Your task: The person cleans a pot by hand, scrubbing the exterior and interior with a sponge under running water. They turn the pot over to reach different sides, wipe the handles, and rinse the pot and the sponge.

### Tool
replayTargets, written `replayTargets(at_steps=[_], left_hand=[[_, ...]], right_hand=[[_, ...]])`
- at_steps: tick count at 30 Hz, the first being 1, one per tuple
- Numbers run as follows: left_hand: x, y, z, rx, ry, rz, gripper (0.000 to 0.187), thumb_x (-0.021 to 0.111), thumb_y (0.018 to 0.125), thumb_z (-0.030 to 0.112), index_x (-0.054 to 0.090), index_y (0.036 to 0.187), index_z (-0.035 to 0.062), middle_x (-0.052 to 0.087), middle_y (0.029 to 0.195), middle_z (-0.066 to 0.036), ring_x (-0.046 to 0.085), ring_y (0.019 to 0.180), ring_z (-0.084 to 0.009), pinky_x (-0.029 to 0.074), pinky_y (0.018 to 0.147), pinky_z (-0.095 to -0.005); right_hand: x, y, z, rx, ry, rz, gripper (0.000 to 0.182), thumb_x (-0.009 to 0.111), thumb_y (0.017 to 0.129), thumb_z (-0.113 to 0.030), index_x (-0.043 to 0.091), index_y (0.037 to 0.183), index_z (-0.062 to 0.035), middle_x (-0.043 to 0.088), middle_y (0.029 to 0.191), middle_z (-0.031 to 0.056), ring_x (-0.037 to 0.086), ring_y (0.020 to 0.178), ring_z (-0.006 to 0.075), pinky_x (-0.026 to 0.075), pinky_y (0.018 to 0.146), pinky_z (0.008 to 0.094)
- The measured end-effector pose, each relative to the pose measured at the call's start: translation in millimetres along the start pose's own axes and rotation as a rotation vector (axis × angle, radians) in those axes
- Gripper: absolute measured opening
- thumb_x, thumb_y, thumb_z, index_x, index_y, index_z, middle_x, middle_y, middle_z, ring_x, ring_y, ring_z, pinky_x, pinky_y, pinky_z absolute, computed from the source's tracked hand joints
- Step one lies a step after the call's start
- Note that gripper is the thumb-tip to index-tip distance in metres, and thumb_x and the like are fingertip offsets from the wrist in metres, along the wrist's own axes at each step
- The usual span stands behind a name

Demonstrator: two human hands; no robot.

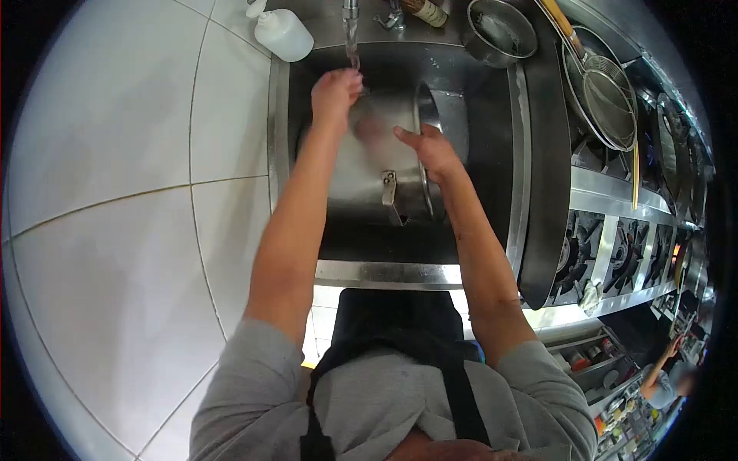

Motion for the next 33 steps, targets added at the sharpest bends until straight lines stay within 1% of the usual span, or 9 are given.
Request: replayTargets(at_steps=[2,7,9,16,19,24,28,31,33], left_hand=[[17.0,26.2,-20.3,-0.256,-0.299,-0.071,0.030,0.060,0.104,0.032,0.070,0.103,0.0042,0.075,0.105,-0.008,0.071,0.101,-0.0336,0.052,0.095,-0.0401],[47.8,37.1,-26.7,0.049,0.619,0.013,0.040,0.050,0.105,0.028,0.059,0.136,0.0039,0.065,0.138,-0.015,0.065,0.124,-0.0317,0.047,0.109,-0.0428],[85.5,10.2,-41.6,0.068,1.324,-0.298,0.064,0.038,0.105,0.054,0.049,0.152,0.0134,0.055,0.150,-0.021,0.056,0.135,-0.0375,0.041,0.114,-0.0479],[-54.6,-14.3,-70.6,-0.062,1.069,-0.055,0.083,0.029,0.101,0.071,0.050,0.152,0.0094,0.043,0.161,-0.016,0.038,0.150,-0.0356,0.027,0.123,-0.0458],[23.8,-30.1,-16.2,0.189,0.696,-0.273,0.080,0.031,0.103,0.066,0.048,0.152,0.0053,0.044,0.160,-0.020,0.037,0.150,-0.0389,0.026,0.123,-0.0437],[31.7,-41.7,3.3,0.334,0.772,-0.112,0.076,0.033,0.106,0.060,0.050,0.147,-0.0014,0.045,0.157,-0.023,0.039,0.146,-0.0438,0.025,0.122,-0.0525],[32.1,-51.8,-3.7,0.251,0.669,-0.122,0.078,0.033,0.107,0.059,0.046,0.152,-0.0035,0.040,0.160,-0.026,0.035,0.151,-0.0377,0.025,0.124,-0.0403],[27.7,-41.2,-8.1,0.470,0.797,-0.171,0.085,0.029,0.105,0.067,0.043,0.154,-0.0006,0.037,0.162,-0.025,0.026,0.154,-0.0439,0.015,0.125,-0.0547],[3.0,-35.9,-16.9,-0.087,0.572,-0.097,0.087,0.027,0.104,0.069,0.039,0.157,0.0011,0.032,0.165,-0.025,0.022,0.155,-0.0438,0.014,0.125,-0.0552]], right_hand=[[-2.7,5.6,0.3,0.017,-0.049,-0.004,0.053,0.075,0.095,-0.036,0.066,0.126,0.0063,0.073,0.112,0.0160,0.068,0.100,0.0228,0.052,0.090,0.0358],[-11.9,-9.3,-40.0,-0.055,-0.444,0.202,0.058,0.072,0.094,-0.045,0.069,0.115,0.0094,0.074,0.102,0.0186,0.068,0.093,0.0240,0.051,0.087,0.0372],[-20.7,21.7,-19.3,-0.087,-0.360,0.127,0.058,0.073,0.094,-0.045,0.070,0.111,0.0096,0.074,0.097,0.0187,0.068,0.088,0.0241,0.052,0.083,0.0381],[18.6,-17.1,-49.5,-0.129,-0.340,-0.008,0.049,0.075,0.093,-0.044,0.074,0.098,0.0052,0.070,0.081,0.0099,0.061,0.076,0.0172,0.051,0.073,0.0360],[32.2,-7.0,-57.5,-0.211,-0.466,-0.070,0.057,0.071,0.094,-0.054,0.075,0.094,0.0033,0.063,0.070,0.0060,0.055,0.073,0.0141,0.048,0.070,0.0360],[41.2,71.1,-41.8,0.179,0.300,-0.277,0.073,0.053,0.098,-0.070,0.070,0.125,-0.0041,0.071,0.113,0.0105,0.061,0.098,0.0210,0.051,0.083,0.0389],[34.3,196.5,-70.7,-0.067,0.010,-0.055,0.060,0.061,0.101,-0.055,0.073,0.116,0.0012,0.073,0.114,0.0150,0.066,0.102,0.0273,0.053,0.086,0.0424],[69.2,173.0,-55.9,-0.244,-0.243,-0.132,0.053,0.059,0.103,-0.047,0.072,0.111,0.0035,0.071,0.110,0.0202,0.066,0.103,0.0327,0.053,0.089,0.0467],[88.1,111.5,-45.3,0.023,0.005,-0.110,0.045,0.059,0.101,-0.038,0.072,0.110,0.0043,0.071,0.110,0.0239,0.067,0.103,0.0357,0.054,0.091,0.0481]])
Point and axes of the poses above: each hand's wrist, its own y-axis towards the middle knuckle, its own x-axis out of the palm, z = x × y, the point moved 10 cm from there along y, towards the middle knuckle
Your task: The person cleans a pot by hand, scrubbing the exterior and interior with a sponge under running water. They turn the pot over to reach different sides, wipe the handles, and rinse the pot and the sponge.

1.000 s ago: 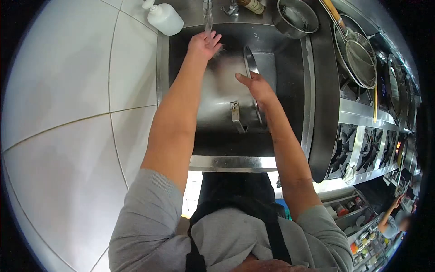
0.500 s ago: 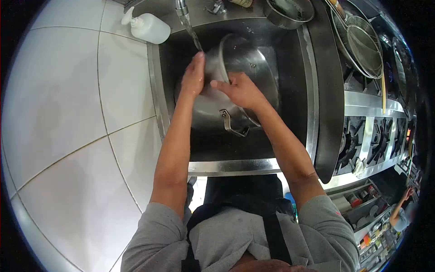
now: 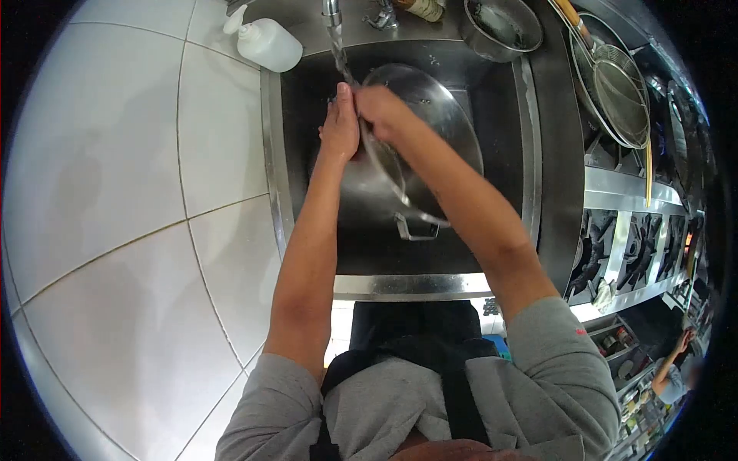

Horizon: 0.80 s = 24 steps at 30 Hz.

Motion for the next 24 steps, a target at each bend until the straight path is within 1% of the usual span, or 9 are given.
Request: replayTargets(at_steps=[2,4,5,8,9,13,18,22,24], left_hand=[[-1.9,-13.7,5.1,-0.068,-0.013,-0.023,0.087,0.029,0.105,0.069,0.038,0.158,0.0011,0.033,0.165,-0.025,0.025,0.155,-0.0417,0.018,0.126,-0.0499],[1.4,-34.0,36.4,0.183,-0.230,-0.064,0.097,0.032,0.099,0.079,0.048,0.152,-0.0003,0.052,0.152,-0.024,0.046,0.144,-0.0326,0.031,0.119,-0.0392],[-1.1,-18.9,8.8,0.206,-0.148,-0.099,0.077,0.052,0.102,0.058,0.047,0.153,0.0006,0.053,0.151,-0.022,0.048,0.142,-0.0317,0.035,0.117,-0.0381],[-8.8,-65.2,31.7,0.120,-0.013,-0.270,0.067,0.057,0.094,0.027,0.044,0.154,0.0001,0.051,0.153,-0.021,0.046,0.144,-0.0297,0.033,0.119,-0.0366],[-12.5,-72.2,18.7,0.347,-0.032,-0.115,0.073,0.050,0.085,0.011,0.039,0.157,0.0004,0.051,0.152,-0.020,0.046,0.145,-0.0289,0.031,0.120,-0.0358],[-11.5,-135.4,-7.4,0.409,-0.006,0.105,0.079,0.048,0.083,0.000,0.030,0.160,-0.0009,0.047,0.155,-0.020,0.047,0.143,-0.0309,0.031,0.120,-0.0357],[-18.7,-81.9,-24.2,0.099,-0.339,-0.058,0.084,0.052,0.084,-0.006,0.023,0.162,-0.0006,0.039,0.161,-0.022,0.040,0.149,-0.0318,0.031,0.120,-0.0362],[-16.5,-110.1,-29.7,0.314,0.057,0.091,0.100,0.065,0.083,0.005,0.009,0.165,0.0029,0.018,0.168,-0.030,0.020,0.157,-0.0409,0.022,0.126,-0.0413],[-35.9,-100.0,-31.0,0.290,0.079,0.209,0.111,0.074,0.079,0.013,0.005,0.165,0.0017,0.009,0.169,-0.031,0.013,0.158,-0.0411,0.016,0.128,-0.0424]], right_hand=[[23.1,-31.5,-8.1,0.176,0.364,-0.007,0.037,0.059,0.100,-0.028,0.071,0.108,0.0051,0.070,0.109,0.0275,0.069,0.104,0.0387,0.055,0.092,0.0496],[-1.1,18.1,-5.9,0.131,0.451,0.154,0.036,0.056,0.100,-0.026,0.070,0.112,0.0051,0.069,0.112,0.0284,0.068,0.107,0.0395,0.055,0.093,0.0500],[-9.2,42.8,0.9,0.144,0.416,0.208,0.036,0.055,0.100,-0.025,0.069,0.113,0.0050,0.069,0.114,0.0288,0.068,0.108,0.0399,0.055,0.093,0.0501],[17.2,49.5,21.2,0.026,-0.040,0.125,0.037,0.052,0.099,-0.023,0.067,0.119,0.0049,0.068,0.118,0.0301,0.067,0.113,0.0412,0.055,0.094,0.0506],[27.1,40.7,23.3,0.021,-0.091,0.094,0.037,0.051,0.099,-0.022,0.067,0.120,0.0049,0.068,0.120,0.0305,0.067,0.114,0.0417,0.055,0.094,0.0508],[17.0,25.2,17.7,0.222,0.307,0.227,0.036,0.054,0.096,-0.018,0.067,0.122,0.0040,0.063,0.131,0.0330,0.060,0.127,0.0419,0.051,0.099,0.0480],[38.4,40.4,28.7,-0.029,-0.308,0.261,0.013,0.073,0.085,-0.009,0.069,0.091,0.0019,0.070,0.097,0.0181,0.070,0.083,0.0320,0.057,0.071,0.0486],[11.3,52.1,45.3,0.286,0.354,0.378,0.018,0.069,0.087,-0.008,0.073,0.099,0.0055,0.074,0.099,0.0232,0.073,0.084,0.0316,0.060,0.076,0.0456],[24.2,45.5,44.3,0.007,-0.534,0.128,0.034,0.059,0.096,-0.022,0.071,0.099,0.0098,0.071,0.108,0.0270,0.072,0.094,0.0372,0.057,0.081,0.0443]])
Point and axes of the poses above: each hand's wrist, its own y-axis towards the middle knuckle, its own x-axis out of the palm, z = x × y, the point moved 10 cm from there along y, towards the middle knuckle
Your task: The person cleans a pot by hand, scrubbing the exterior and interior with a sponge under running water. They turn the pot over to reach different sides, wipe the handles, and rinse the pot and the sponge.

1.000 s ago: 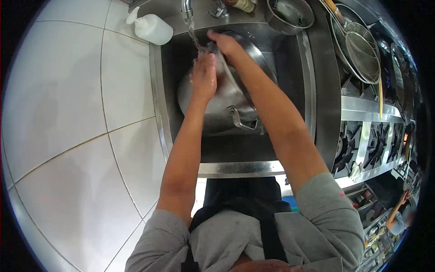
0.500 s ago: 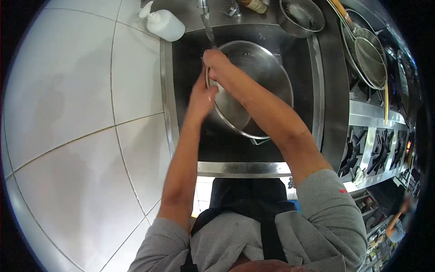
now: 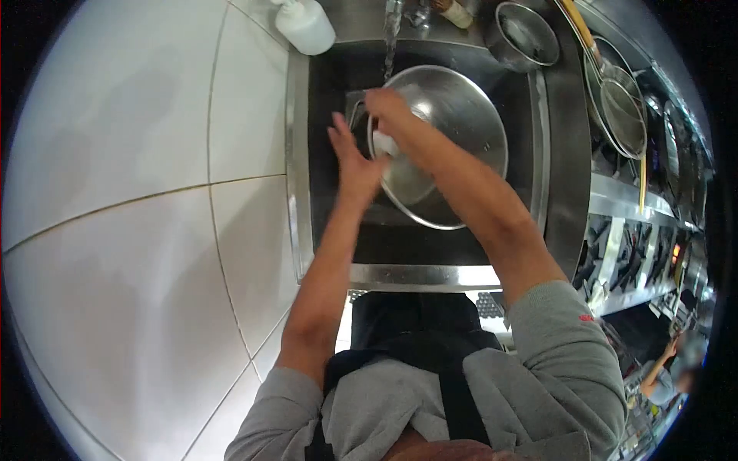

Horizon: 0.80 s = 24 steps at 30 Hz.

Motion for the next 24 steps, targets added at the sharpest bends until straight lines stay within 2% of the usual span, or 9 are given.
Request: replayTargets(at_steps=[2,4,6,10,12,16,18,22,24], left_hand=[[5.8,33.3,-60.4,-0.244,-0.302,-0.071,0.114,0.074,0.075,0.010,0.006,0.166,0.0039,0.044,0.155,-0.025,0.056,0.130,-0.0328,0.045,0.109,-0.0398],[27.8,36.3,-56.9,-0.218,-0.500,-0.362,0.102,0.073,0.074,0.010,0.022,0.162,-0.0029,0.060,0.134,-0.020,0.064,0.110,-0.0270,0.052,0.097,-0.0373],[25.5,21.3,-67.0,-0.316,-0.503,-0.281,0.096,0.074,0.074,0.011,0.029,0.158,-0.0037,0.062,0.127,-0.017,0.064,0.105,-0.0239,0.051,0.092,-0.0356],[17.2,-3.9,-57.3,-0.429,-0.560,-0.169,0.088,0.078,0.072,0.013,0.044,0.150,-0.0078,0.066,0.122,-0.015,0.063,0.106,-0.0212,0.050,0.093,-0.0309],[10.7,-7.9,-61.5,-0.452,-0.513,-0.129,0.082,0.079,0.075,0.017,0.047,0.147,-0.0074,0.066,0.122,-0.015,0.063,0.107,-0.0207,0.050,0.093,-0.0304],[2.9,-11.8,-66.6,-0.463,-0.456,-0.047,0.070,0.079,0.087,0.034,0.056,0.139,-0.0061,0.067,0.120,-0.015,0.062,0.107,-0.0196,0.049,0.093,-0.0298],[5.6,-9.1,-76.1,-0.448,-0.467,-0.006,0.068,0.078,0.090,0.040,0.059,0.137,-0.0057,0.067,0.120,-0.014,0.062,0.107,-0.0192,0.048,0.093,-0.0297],[-2.6,3.3,-72.7,-0.379,-0.390,0.076,0.062,0.075,0.094,0.046,0.065,0.128,-0.0051,0.069,0.118,-0.014,0.063,0.105,-0.0183,0.047,0.094,-0.0301],[-7.7,9.2,-53.2,-0.385,-0.368,0.079,0.062,0.075,0.094,0.046,0.066,0.127,-0.0059,0.070,0.116,-0.014,0.063,0.105,-0.0184,0.047,0.095,-0.0300]], right_hand=[[15.6,-19.3,2.1,-0.179,-0.228,-0.090,0.041,0.055,0.101,-0.031,0.070,0.103,0.0071,0.071,0.110,0.0275,0.071,0.098,0.0375,0.056,0.081,0.0454],[24.9,-17.3,9.5,-0.194,-0.097,-0.168,0.040,0.055,0.102,-0.036,0.071,0.109,-0.0003,0.072,0.109,0.0255,0.071,0.099,0.0354,0.057,0.078,0.0487],[-49.5,-27.8,-10.1,0.102,1.076,0.157,0.025,0.055,0.103,-0.025,0.064,0.107,-0.0016,0.068,0.100,0.0143,0.066,0.088,0.0335,0.058,0.074,0.0506],[-61.8,12.3,30.2,0.116,1.186,0.298,0.028,0.047,0.106,-0.026,0.061,0.098,-0.0032,0.064,0.090,0.0128,0.063,0.080,0.0297,0.058,0.073,0.0477],[-28.6,27.2,48.2,0.235,1.717,-0.124,0.032,0.041,0.110,-0.028,0.056,0.100,-0.0014,0.060,0.085,0.0109,0.063,0.082,0.0324,0.057,0.074,0.0538],[-31.8,15.0,18.5,0.100,1.226,-0.209,0.037,0.041,0.109,-0.028,0.059,0.103,0.0030,0.067,0.097,0.0180,0.066,0.089,0.0343,0.057,0.085,0.0511],[-43.2,12.3,6.4,0.022,1.398,-0.178,0.031,0.051,0.106,-0.025,0.064,0.100,0.0025,0.069,0.099,0.0170,0.067,0.096,0.0296,0.059,0.084,0.0424],[-42.0,-4.8,-40.4,-0.298,1.338,-0.849,0.031,0.054,0.107,-0.030,0.066,0.100,-0.0018,0.069,0.098,0.0132,0.068,0.088,0.0261,0.059,0.079,0.0383],[-52.0,-4.3,-14.2,0.013,0.921,-0.148,0.033,0.054,0.107,-0.031,0.065,0.104,-0.0002,0.070,0.102,0.0143,0.070,0.090,0.0286,0.061,0.082,0.0406]])
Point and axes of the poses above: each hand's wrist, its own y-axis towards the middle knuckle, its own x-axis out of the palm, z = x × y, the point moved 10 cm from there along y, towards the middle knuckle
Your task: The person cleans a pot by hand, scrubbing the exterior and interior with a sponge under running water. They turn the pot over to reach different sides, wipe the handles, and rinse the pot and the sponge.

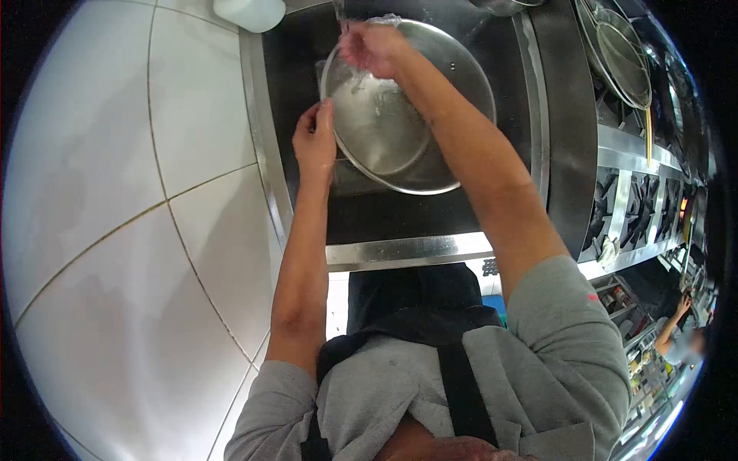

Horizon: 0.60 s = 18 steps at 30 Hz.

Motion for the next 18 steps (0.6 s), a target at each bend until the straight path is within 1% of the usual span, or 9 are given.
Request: replayTargets(at_steps=[1,2,4,6,9,12,13,16,18], left_hand=[[-1.0,-0.1,6.2,-0.001,0.012,0.022,0.062,0.076,0.093,0.046,0.066,0.125,-0.0067,0.070,0.115,-0.014,0.063,0.104,-0.0186,0.047,0.095,-0.0300],[-1.1,4.3,7.0,-0.003,0.012,0.019,0.062,0.076,0.093,0.046,0.066,0.125,-0.0067,0.070,0.115,-0.014,0.063,0.104,-0.0186,0.047,0.095,-0.0300],[-4.9,12.9,13.5,-0.007,-0.017,0.043,0.063,0.076,0.093,0.046,0.066,0.123,-0.0092,0.070,0.113,-0.014,0.063,0.103,-0.0187,0.048,0.094,-0.0300],[-4.6,13.9,22.3,-0.004,-0.011,0.068,0.066,0.076,0.092,0.047,0.065,0.121,-0.0108,0.070,0.113,-0.014,0.063,0.103,-0.0191,0.048,0.093,-0.0302],[-1.1,28.1,16.9,-0.025,-0.017,0.058,0.067,0.076,0.092,0.049,0.065,0.121,-0.0110,0.070,0.112,-0.014,0.063,0.103,-0.0190,0.048,0.094,-0.0300],[0.4,31.8,15.9,-0.017,-0.032,0.031,0.070,0.074,0.093,0.051,0.065,0.122,-0.0112,0.069,0.114,-0.016,0.063,0.104,-0.0201,0.047,0.095,-0.0309],[-0.9,32.7,13.4,-0.039,-0.030,0.041,0.070,0.073,0.093,0.052,0.064,0.123,-0.0114,0.069,0.115,-0.016,0.062,0.105,-0.0210,0.047,0.095,-0.0318],[-3.8,33.2,6.4,-0.080,-0.025,0.042,0.071,0.071,0.093,0.053,0.064,0.123,-0.0116,0.068,0.116,-0.017,0.062,0.106,-0.0228,0.047,0.096,-0.0334],[-2.6,35.7,4.9,-0.093,-0.031,0.034,0.072,0.070,0.093,0.053,0.064,0.123,-0.0117,0.068,0.116,-0.018,0.062,0.106,-0.0237,0.047,0.096,-0.0342]], right_hand=[[12.7,-7.6,10.8,0.121,-0.025,-0.167,0.032,0.052,0.107,-0.027,0.065,0.107,0.0016,0.070,0.109,0.0173,0.069,0.103,0.0323,0.059,0.094,0.0450],[10.9,-10.7,6.7,0.120,-0.025,-0.164,0.032,0.052,0.107,-0.027,0.065,0.107,0.0016,0.070,0.109,0.0173,0.069,0.103,0.0323,0.059,0.094,0.0450],[8.2,-9.7,-2.7,0.108,0.117,-0.154,0.032,0.048,0.107,-0.024,0.063,0.112,0.0044,0.067,0.118,0.0219,0.065,0.117,0.0358,0.054,0.106,0.0490],[8.7,0.5,-12.4,0.060,0.207,-0.146,0.031,0.047,0.107,-0.023,0.062,0.110,0.0044,0.066,0.114,0.0215,0.064,0.114,0.0357,0.051,0.107,0.0504],[18.5,20.1,7.1,0.096,0.603,-0.025,0.029,0.046,0.107,-0.022,0.060,0.105,0.0034,0.062,0.098,0.0169,0.064,0.092,0.0329,0.057,0.091,0.0537],[36.4,12.5,20.0,0.096,0.518,-0.090,0.027,0.046,0.106,-0.021,0.060,0.107,0.0026,0.063,0.097,0.0171,0.064,0.088,0.0330,0.059,0.085,0.0531],[25.1,24.5,11.7,-0.020,0.751,-0.106,0.025,0.048,0.105,-0.019,0.062,0.103,0.0014,0.063,0.093,0.0162,0.064,0.086,0.0324,0.058,0.083,0.0531],[5.3,32.2,22.2,-0.074,0.875,-0.045,0.025,0.050,0.103,-0.018,0.062,0.094,0.0009,0.063,0.088,0.0154,0.064,0.085,0.0322,0.059,0.083,0.0528],[16.9,28.2,29.9,0.032,0.742,-0.056,0.028,0.048,0.103,-0.018,0.061,0.086,-0.0003,0.061,0.082,0.0153,0.064,0.083,0.0332,0.058,0.082,0.0524]])
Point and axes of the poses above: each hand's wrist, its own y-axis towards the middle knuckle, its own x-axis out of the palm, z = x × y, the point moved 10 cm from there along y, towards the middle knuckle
